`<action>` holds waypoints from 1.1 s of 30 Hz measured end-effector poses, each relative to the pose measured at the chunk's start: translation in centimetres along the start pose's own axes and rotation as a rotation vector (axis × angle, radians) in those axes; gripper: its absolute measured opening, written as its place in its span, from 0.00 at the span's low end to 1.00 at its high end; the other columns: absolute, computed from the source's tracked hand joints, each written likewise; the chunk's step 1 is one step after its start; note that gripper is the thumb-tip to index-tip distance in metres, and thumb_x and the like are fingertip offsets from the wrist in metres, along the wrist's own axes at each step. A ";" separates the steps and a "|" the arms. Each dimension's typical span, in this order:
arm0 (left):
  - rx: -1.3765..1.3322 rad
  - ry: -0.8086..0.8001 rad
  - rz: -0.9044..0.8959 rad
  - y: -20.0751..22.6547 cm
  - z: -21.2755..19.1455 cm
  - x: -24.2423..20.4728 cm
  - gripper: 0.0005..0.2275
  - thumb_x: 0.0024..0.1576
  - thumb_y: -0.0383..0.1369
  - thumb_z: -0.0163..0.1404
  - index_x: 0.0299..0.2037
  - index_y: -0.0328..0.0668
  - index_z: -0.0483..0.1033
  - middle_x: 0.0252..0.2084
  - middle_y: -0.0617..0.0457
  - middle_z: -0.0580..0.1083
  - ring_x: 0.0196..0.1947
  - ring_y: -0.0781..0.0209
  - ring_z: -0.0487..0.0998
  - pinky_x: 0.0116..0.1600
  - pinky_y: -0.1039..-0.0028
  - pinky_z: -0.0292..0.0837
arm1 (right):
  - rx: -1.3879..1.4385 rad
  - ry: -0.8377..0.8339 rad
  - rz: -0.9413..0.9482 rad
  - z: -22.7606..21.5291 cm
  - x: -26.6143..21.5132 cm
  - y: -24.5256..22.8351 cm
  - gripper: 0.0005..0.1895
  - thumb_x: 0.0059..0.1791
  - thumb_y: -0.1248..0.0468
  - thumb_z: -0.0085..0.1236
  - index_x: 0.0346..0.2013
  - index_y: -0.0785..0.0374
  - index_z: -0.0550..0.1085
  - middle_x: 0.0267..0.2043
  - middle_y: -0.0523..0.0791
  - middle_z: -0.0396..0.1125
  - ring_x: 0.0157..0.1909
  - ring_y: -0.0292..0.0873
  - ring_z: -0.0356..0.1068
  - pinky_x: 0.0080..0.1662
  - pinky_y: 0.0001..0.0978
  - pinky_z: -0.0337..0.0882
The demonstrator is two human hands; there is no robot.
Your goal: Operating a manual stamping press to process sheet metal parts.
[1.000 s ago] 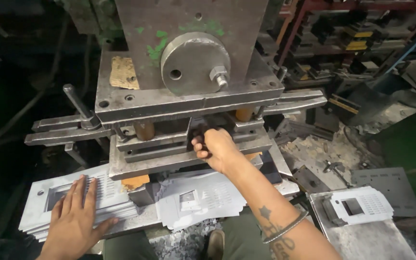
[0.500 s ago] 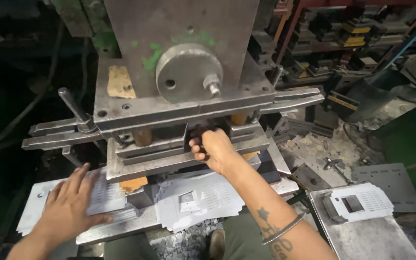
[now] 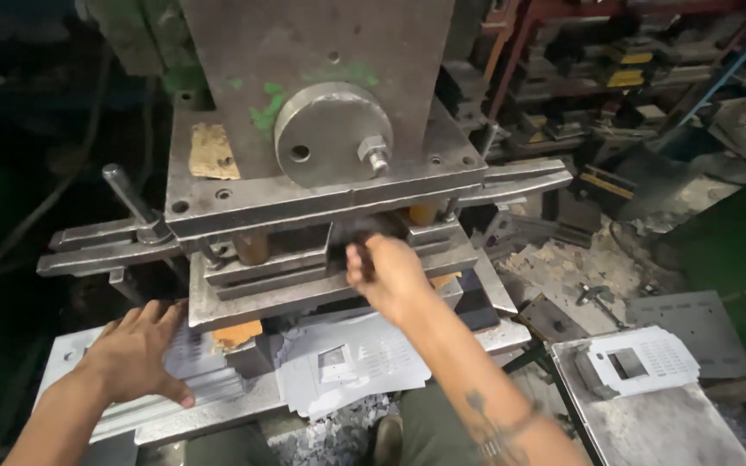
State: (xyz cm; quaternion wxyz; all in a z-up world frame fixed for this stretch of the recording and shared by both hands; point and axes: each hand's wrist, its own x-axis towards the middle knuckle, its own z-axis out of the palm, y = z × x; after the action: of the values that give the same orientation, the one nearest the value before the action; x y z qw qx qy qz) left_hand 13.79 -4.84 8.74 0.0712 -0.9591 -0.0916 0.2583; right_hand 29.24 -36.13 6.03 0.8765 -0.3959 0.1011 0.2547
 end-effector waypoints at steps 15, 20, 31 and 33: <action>-0.022 0.004 0.007 0.6 0.0 -0.3 0.66 0.31 0.59 0.75 0.75 0.44 0.43 0.75 0.44 0.51 0.77 0.48 0.50 0.77 0.60 0.52 | -0.312 0.339 0.050 -13.3 -11.7 14.7 0.19 0.53 0.54 0.59 0.32 0.69 0.75 0.24 0.47 0.69 0.21 0.38 0.64 0.25 0.30 0.64; -0.045 0.045 -0.003 -0.5 1.7 1.2 0.66 0.29 0.59 0.75 0.75 0.44 0.44 0.75 0.44 0.52 0.77 0.48 0.51 0.78 0.62 0.52 | -0.354 0.365 0.092 -15.7 -10.1 16.9 0.19 0.52 0.53 0.59 0.36 0.70 0.79 0.23 0.47 0.69 0.21 0.38 0.64 0.24 0.31 0.64; -0.002 0.022 -0.032 -0.2 1.9 1.2 0.67 0.30 0.59 0.76 0.76 0.46 0.42 0.79 0.42 0.44 0.79 0.45 0.43 0.79 0.57 0.47 | -0.645 0.280 0.052 -14.3 -11.9 13.9 0.23 0.54 0.48 0.52 0.31 0.66 0.77 0.20 0.45 0.69 0.17 0.35 0.62 0.21 0.27 0.58; 0.003 0.027 -0.028 -0.2 2.0 1.3 0.67 0.30 0.60 0.76 0.76 0.47 0.44 0.79 0.43 0.44 0.80 0.46 0.44 0.79 0.56 0.47 | -0.705 0.221 0.057 -14.6 -12.2 14.2 0.23 0.53 0.47 0.52 0.30 0.66 0.78 0.19 0.43 0.69 0.16 0.34 0.62 0.20 0.26 0.58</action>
State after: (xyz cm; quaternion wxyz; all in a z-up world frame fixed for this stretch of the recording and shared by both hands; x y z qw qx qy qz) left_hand 13.80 -4.21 6.45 0.0773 -0.9610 -0.1036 0.2444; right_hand 11.78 -43.53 -8.20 0.6625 -0.6958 0.1122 0.2537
